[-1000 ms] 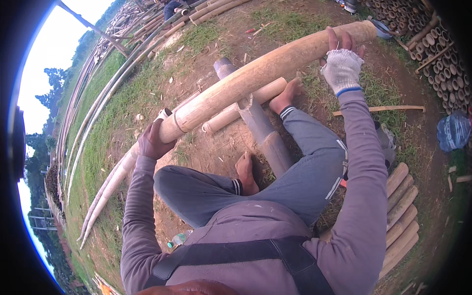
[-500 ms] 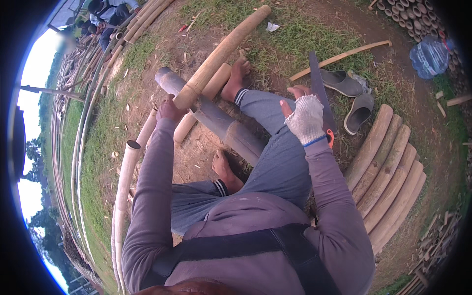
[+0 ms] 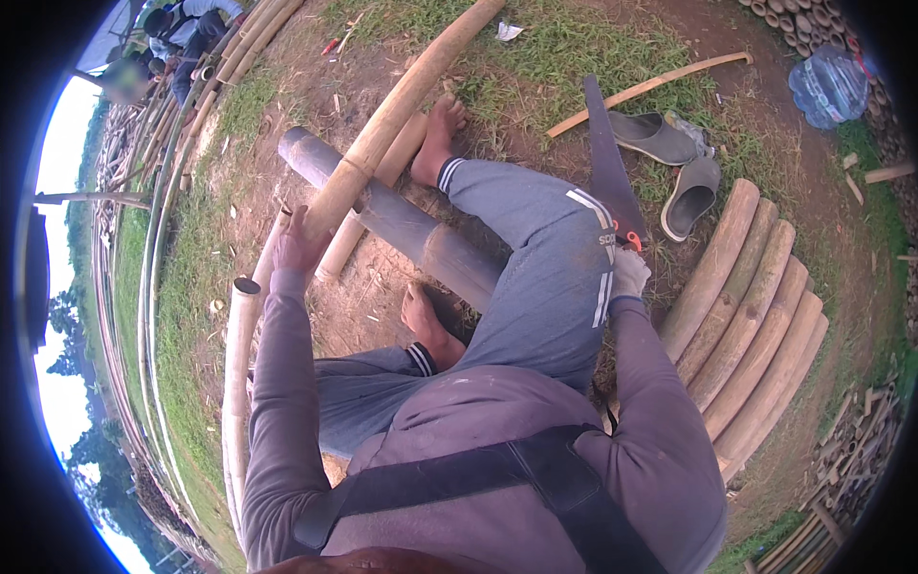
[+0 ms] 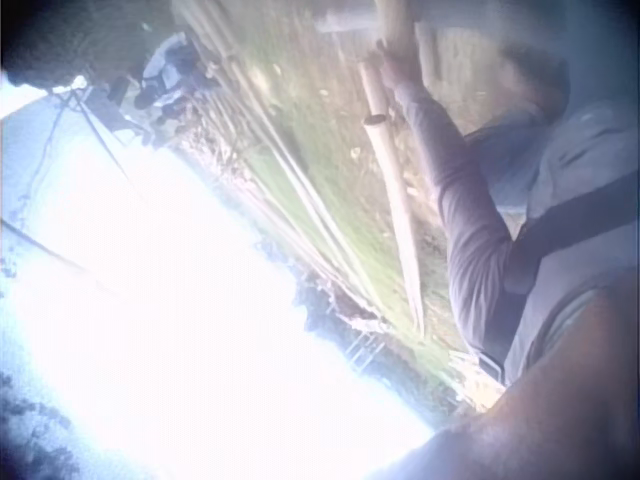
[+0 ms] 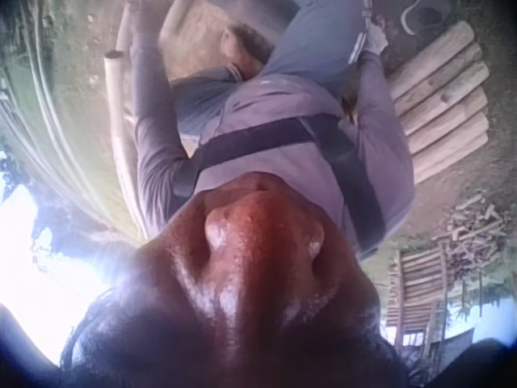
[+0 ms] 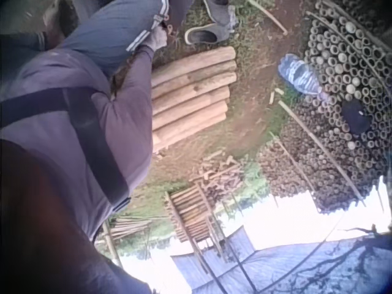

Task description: The person sits on the ground and uses a hand saw to cut long bamboo poles into shorter sections. They hold the bamboo steady with their hands and feet while sawing, then place the cut pieces aside.

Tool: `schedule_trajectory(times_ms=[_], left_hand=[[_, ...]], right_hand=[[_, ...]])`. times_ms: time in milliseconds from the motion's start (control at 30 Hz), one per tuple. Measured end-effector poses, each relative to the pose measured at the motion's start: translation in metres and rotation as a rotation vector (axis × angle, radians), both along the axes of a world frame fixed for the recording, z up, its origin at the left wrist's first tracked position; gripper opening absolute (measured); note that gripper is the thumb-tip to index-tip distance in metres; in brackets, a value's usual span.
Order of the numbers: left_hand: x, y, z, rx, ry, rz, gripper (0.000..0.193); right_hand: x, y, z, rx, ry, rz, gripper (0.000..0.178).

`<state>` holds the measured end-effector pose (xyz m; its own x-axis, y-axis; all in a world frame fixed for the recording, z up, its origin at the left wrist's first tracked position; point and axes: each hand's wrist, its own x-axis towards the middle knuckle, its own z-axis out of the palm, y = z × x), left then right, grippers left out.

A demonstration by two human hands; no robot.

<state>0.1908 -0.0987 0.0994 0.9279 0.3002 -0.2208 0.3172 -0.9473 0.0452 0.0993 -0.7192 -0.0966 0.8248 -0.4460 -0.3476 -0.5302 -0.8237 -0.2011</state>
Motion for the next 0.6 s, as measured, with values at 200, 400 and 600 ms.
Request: schedule_trajectory(times_ms=[200, 400, 600], left_hand=[[-0.024, 0.01, 0.004, 0.027, 0.016, 0.011, 0.098], [-0.024, 0.016, -0.013, -0.021, 0.027, 0.027, 0.098], [-0.023, 0.02, -0.018, 0.012, -0.021, -0.017, 0.098]], right_hand=[[0.007, 0.001, 0.002, -0.043, 0.049, 0.186, 0.036], [-0.029, -0.022, -0.022, -0.043, -0.051, 0.292, 0.016], [-0.032, -0.014, -0.062, -0.23, 0.036, 0.294, 0.016]])
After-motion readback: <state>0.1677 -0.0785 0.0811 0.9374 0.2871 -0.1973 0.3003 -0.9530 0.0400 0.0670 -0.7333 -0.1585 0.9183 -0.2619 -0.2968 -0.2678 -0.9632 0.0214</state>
